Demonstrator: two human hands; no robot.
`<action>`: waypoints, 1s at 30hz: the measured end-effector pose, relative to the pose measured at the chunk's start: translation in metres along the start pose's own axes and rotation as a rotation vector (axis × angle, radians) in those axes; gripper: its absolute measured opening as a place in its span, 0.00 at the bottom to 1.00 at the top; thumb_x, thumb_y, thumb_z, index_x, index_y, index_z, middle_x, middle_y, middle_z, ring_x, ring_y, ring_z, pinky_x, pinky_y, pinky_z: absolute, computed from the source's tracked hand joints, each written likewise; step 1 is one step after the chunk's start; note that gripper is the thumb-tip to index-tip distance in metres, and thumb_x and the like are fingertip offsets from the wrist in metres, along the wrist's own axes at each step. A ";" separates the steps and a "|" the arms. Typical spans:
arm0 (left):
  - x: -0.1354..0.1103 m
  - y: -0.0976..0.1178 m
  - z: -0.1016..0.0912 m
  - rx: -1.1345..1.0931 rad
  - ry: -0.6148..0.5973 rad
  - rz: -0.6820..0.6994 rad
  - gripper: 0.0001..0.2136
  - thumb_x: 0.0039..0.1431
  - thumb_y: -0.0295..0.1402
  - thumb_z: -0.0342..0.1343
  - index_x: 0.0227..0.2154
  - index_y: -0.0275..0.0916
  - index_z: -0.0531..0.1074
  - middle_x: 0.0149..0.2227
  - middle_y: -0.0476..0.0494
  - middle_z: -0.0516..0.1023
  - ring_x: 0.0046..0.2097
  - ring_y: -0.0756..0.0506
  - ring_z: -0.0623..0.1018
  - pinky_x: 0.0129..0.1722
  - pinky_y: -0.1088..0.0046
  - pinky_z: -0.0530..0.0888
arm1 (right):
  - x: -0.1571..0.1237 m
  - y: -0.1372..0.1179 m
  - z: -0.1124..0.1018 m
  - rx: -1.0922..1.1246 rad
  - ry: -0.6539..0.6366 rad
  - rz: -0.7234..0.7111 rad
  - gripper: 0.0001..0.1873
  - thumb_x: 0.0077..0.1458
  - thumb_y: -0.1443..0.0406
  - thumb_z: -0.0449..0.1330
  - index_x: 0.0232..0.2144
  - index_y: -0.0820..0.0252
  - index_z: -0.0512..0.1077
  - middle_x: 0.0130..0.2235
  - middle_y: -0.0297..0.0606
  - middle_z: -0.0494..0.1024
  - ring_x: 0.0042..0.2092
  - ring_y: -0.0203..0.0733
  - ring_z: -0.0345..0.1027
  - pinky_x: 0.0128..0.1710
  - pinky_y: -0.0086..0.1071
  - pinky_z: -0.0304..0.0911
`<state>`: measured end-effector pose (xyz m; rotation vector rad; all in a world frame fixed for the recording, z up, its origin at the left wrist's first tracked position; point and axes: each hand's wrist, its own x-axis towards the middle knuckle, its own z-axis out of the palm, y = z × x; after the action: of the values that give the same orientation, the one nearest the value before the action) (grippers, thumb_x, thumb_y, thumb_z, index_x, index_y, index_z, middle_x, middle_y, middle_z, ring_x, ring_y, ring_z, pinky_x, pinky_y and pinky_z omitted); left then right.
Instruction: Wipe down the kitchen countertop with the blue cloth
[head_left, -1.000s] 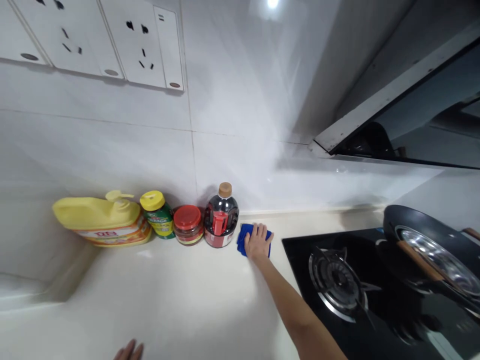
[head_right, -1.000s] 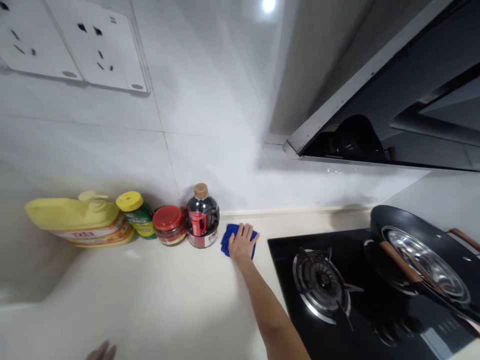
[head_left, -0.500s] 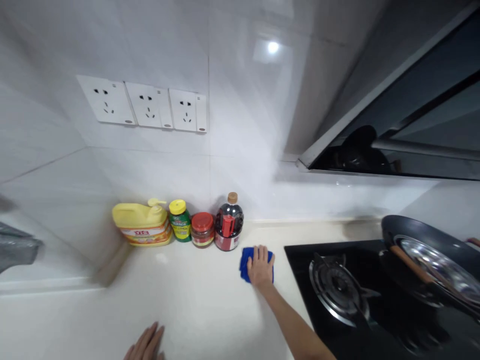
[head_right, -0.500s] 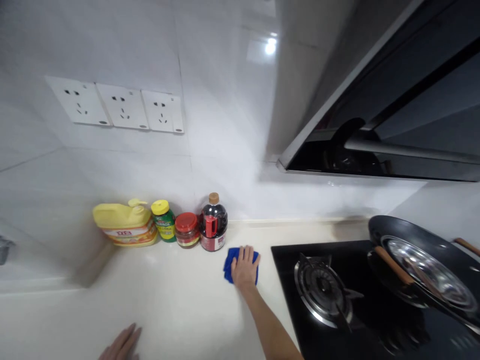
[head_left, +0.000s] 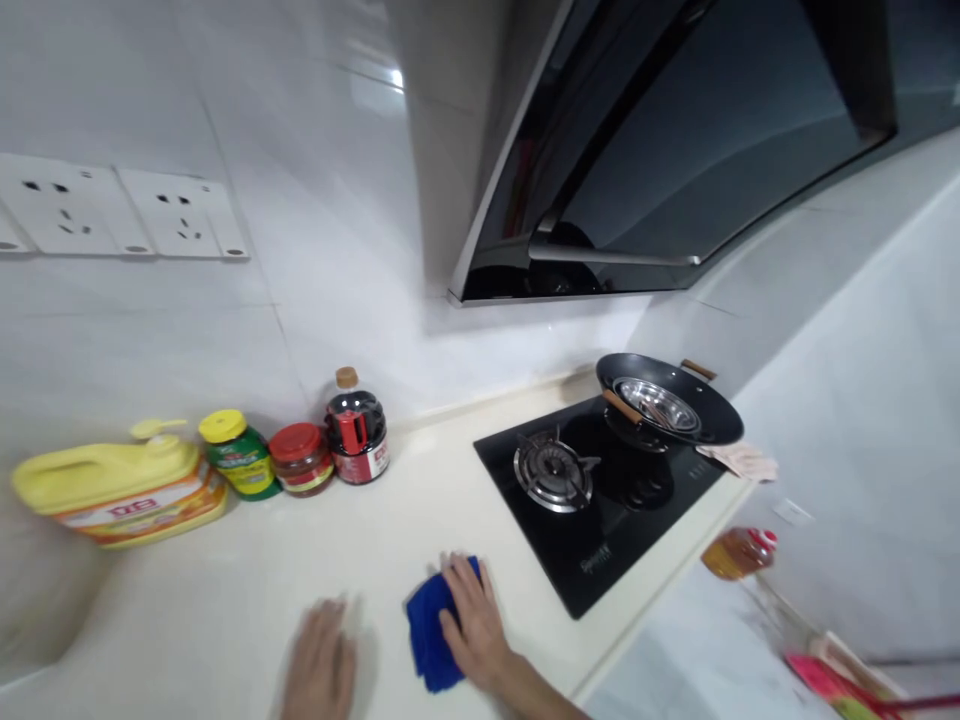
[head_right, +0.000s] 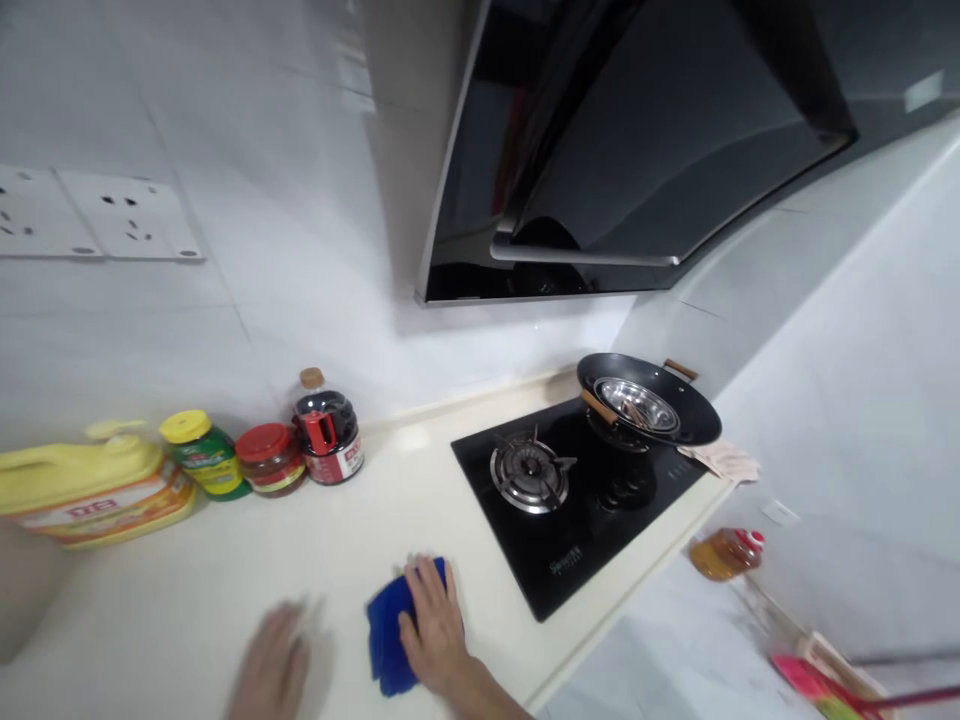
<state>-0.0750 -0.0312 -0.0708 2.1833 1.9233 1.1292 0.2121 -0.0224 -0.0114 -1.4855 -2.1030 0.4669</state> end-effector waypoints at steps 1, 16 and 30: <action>0.009 0.026 0.010 -0.029 -0.040 0.047 0.26 0.66 0.39 0.46 0.66 0.44 0.63 0.66 0.35 0.70 0.69 0.33 0.65 0.65 0.41 0.69 | -0.011 0.007 -0.002 0.049 0.117 0.064 0.29 0.72 0.56 0.42 0.70 0.55 0.55 0.70 0.45 0.62 0.72 0.50 0.52 0.72 0.60 0.48; 0.017 0.162 0.086 0.128 -0.226 0.449 0.41 0.60 0.43 0.56 0.72 0.47 0.44 0.76 0.32 0.39 0.75 0.22 0.41 0.67 0.31 0.54 | -0.107 0.093 -0.048 0.086 0.526 0.308 0.17 0.65 0.67 0.46 0.34 0.52 0.75 0.38 0.41 0.81 0.42 0.47 0.76 0.43 0.43 0.73; 0.176 0.155 0.177 0.222 -0.391 0.296 0.30 0.67 0.44 0.48 0.68 0.38 0.59 0.72 0.25 0.56 0.73 0.22 0.53 0.69 0.36 0.55 | -0.103 0.104 -0.035 0.038 0.557 0.331 0.13 0.61 0.70 0.50 0.32 0.48 0.71 0.33 0.39 0.79 0.35 0.48 0.74 0.34 0.41 0.72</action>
<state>0.1458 0.1612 -0.0429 2.6263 1.6640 0.4639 0.3389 -0.0849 -0.0625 -1.7088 -1.4210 0.1735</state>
